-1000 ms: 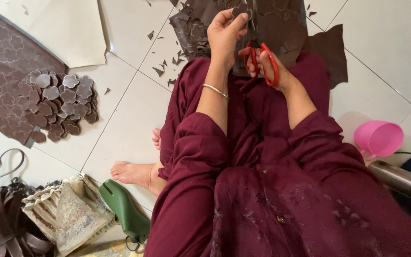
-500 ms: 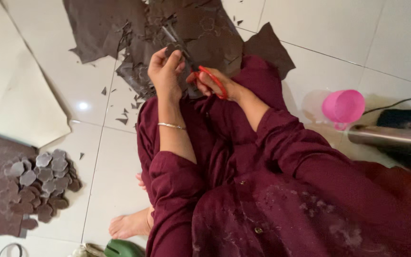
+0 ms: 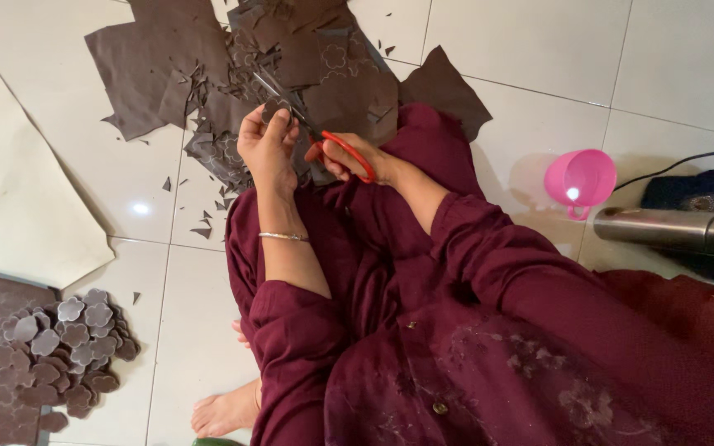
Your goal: The person sits on the floor and uses red-handled scissors to cut flower-shaped pieces from a brown patterned fabric. They hold the fabric with one hand and cut along the outlines with the other, placing the cut pieces on the floor.
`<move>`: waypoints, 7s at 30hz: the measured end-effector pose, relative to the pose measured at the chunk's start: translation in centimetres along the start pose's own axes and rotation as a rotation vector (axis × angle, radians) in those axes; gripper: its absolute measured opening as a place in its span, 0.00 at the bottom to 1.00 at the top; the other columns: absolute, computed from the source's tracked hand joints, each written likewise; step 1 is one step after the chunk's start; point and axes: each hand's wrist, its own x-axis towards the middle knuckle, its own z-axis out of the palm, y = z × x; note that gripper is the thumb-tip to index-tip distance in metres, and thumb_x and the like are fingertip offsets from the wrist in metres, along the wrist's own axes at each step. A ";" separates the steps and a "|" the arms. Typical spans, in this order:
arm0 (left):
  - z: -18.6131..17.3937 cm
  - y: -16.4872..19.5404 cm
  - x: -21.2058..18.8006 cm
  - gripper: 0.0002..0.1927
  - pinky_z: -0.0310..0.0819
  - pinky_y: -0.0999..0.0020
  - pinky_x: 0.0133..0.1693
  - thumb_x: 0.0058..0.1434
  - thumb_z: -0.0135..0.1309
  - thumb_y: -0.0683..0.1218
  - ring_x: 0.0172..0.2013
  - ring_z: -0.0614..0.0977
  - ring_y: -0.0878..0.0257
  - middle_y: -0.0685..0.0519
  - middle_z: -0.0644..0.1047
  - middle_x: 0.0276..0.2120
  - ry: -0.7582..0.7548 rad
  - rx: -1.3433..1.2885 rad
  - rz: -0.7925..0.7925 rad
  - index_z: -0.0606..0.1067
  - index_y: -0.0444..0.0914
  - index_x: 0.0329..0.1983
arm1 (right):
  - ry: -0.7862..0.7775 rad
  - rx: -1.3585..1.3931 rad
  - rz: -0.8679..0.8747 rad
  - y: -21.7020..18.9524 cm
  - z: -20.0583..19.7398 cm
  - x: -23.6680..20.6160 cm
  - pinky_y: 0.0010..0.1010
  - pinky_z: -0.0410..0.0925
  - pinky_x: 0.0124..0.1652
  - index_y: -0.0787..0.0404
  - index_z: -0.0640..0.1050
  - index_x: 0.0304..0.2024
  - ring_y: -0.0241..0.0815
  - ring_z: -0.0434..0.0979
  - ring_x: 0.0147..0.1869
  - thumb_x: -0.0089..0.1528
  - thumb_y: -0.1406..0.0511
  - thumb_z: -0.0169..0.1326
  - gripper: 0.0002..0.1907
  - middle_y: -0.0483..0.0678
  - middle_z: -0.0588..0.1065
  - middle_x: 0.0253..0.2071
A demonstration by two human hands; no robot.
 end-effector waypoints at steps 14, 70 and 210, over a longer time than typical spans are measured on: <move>-1.0 -0.7 -0.2 0.10 0.73 0.74 0.31 0.62 0.60 0.34 0.30 0.79 0.66 0.52 0.79 0.35 -0.018 0.004 0.009 0.74 0.33 0.46 | 0.044 -0.095 0.009 0.2 0.3 -0.7 0.22 0.64 0.29 0.69 0.77 0.50 0.29 0.66 0.27 0.67 0.38 0.43 0.39 0.40 0.68 0.26; 0.1 -2.0 -3.4 0.08 0.71 0.75 0.31 0.63 0.57 0.35 0.27 0.73 0.70 0.56 0.77 0.32 -0.345 0.332 -0.295 0.74 0.35 0.45 | 1.368 -0.544 0.667 5.2 -13.2 -35.3 0.36 0.73 0.28 0.67 0.76 0.50 0.46 0.81 0.30 0.71 0.66 0.46 0.11 0.58 0.78 0.35; 0.2 -4.1 -0.5 0.09 0.73 0.76 0.31 0.64 0.56 0.34 0.29 0.77 0.70 0.54 0.78 0.35 -0.089 0.380 -0.088 0.75 0.35 0.47 | 0.309 -0.677 0.209 4.1 3.2 -5.1 0.38 0.72 0.49 0.66 0.71 0.61 0.49 0.81 0.50 0.64 0.62 0.57 0.25 0.58 0.79 0.48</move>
